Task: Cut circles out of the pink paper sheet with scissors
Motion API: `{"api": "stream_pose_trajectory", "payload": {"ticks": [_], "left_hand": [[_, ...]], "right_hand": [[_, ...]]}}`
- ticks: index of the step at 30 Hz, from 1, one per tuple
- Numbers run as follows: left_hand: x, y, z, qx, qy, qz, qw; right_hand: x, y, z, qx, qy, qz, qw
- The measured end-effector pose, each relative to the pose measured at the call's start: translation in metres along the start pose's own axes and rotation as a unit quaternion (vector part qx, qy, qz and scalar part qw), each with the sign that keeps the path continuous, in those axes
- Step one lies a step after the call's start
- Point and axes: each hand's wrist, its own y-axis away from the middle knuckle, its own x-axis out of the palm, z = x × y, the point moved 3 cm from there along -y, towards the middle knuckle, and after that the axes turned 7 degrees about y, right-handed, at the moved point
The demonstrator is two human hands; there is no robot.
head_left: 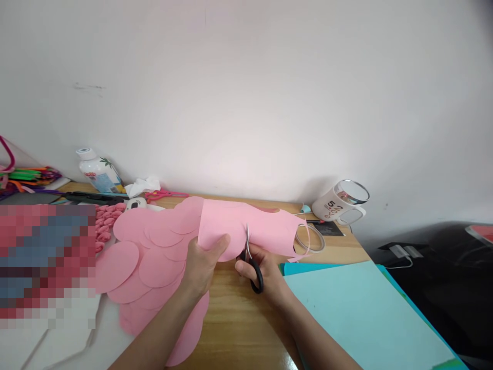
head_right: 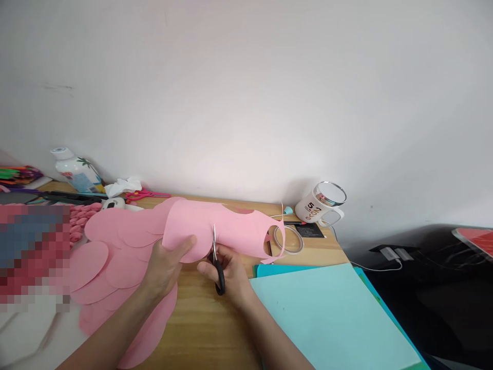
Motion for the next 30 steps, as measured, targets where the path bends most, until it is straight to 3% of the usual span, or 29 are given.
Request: {"api": "stream_pose_trajectory", "payload": {"ticks": [11, 18, 30], "left_hand": [[-0.0021, 0.0001, 0.0002, 0.007, -0.021, -0.01, 1.0], [-0.0017, 0.0002, -0.0023, 0.012, -0.047, -0.02, 0.999], [-0.001, -0.001, -0.003, 0.005, -0.037, 0.001, 0.999]], "right_hand": [[0.0027, 0.0006, -0.0018, -0.009, -0.027, 0.011, 1.0], [0.0011, 0.0006, -0.0011, 0.006, 0.011, 0.006, 1.0], [0.0006, -0.0005, -0.0048, -0.015, -0.003, 0.008, 1.0]]}}
